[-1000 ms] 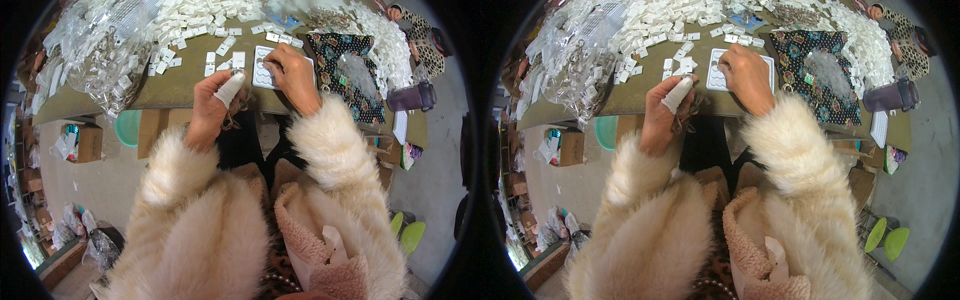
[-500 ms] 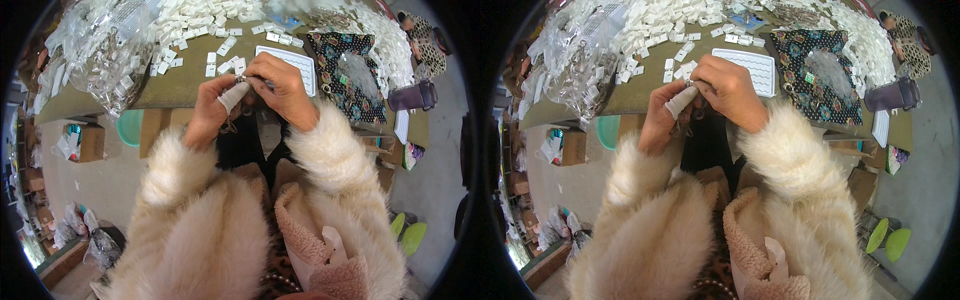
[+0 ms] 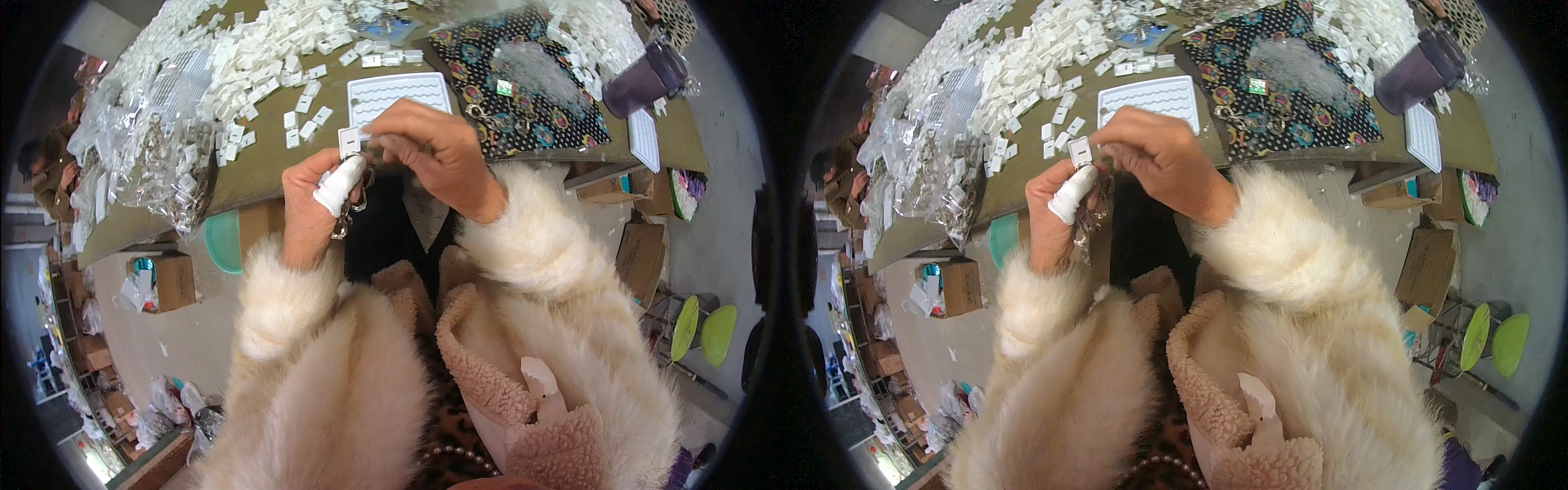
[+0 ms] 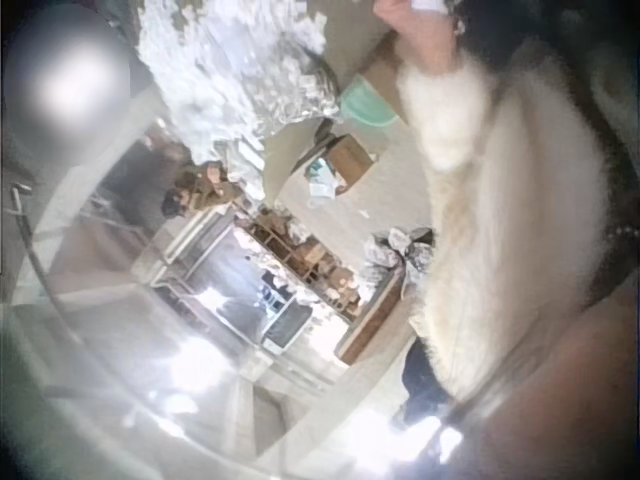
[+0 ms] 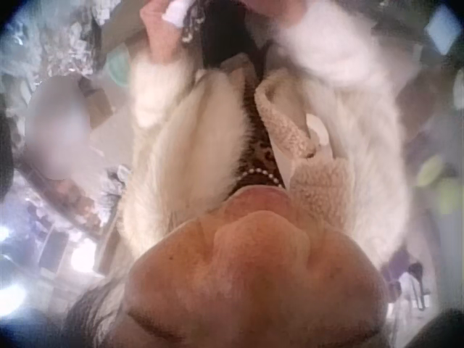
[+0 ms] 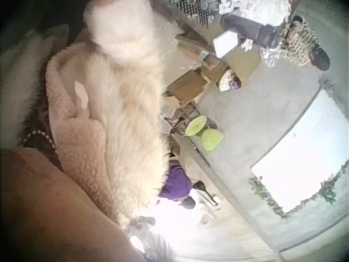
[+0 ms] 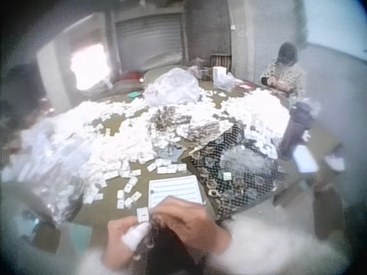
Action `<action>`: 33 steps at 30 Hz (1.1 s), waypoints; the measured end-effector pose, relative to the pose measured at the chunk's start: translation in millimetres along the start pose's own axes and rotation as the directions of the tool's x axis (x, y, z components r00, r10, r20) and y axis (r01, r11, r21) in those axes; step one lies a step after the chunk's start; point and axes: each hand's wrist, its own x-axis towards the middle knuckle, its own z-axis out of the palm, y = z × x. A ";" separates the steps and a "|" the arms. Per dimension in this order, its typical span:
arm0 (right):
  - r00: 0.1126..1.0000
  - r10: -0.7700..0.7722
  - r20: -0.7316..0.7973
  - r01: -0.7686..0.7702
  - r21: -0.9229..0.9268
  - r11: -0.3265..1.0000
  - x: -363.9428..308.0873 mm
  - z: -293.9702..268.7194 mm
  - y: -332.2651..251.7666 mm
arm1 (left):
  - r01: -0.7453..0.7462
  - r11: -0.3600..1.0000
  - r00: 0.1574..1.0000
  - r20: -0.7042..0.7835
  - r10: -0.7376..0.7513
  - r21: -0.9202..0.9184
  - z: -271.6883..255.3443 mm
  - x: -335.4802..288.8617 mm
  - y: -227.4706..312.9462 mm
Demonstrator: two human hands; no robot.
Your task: The person assembles small electronic components by inserting a battery into a white plastic housing, attaching a metal contact, and testing the unit with a light. The person repeats this process for multiple units, placing finished items on a tray.
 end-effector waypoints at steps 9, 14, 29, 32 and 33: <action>0.991 0.114 -0.066 -0.088 0.304 0.948 -28.9 -53.6 -6.8 | 0.237 0.970 0.898 0.394 -0.198 -0.055 55.4 0.5 18.3; 0.985 0.153 -0.084 -0.116 0.344 0.932 -44.5 -72.1 -5.7 | 0.310 0.949 0.866 0.430 -0.255 -0.061 68.8 11.3 6.4; 0.936 -0.290 -0.200 0.208 -0.351 0.913 -64.7 -59.6 15.0 | 0.372 0.850 0.904 0.352 -0.241 -0.373 97.0 14.4 -26.9; 0.929 -0.322 -0.181 0.208 -0.464 0.861 -67.5 -55.9 16.6 | 0.424 0.856 0.891 0.305 -0.337 -0.294 94.6 8.0 -27.1; 0.937 -0.301 -0.180 0.187 -0.469 0.863 -67.9 -54.2 16.9 | 0.446 0.846 0.882 0.304 -0.360 -0.292 93.5 7.0 -27.5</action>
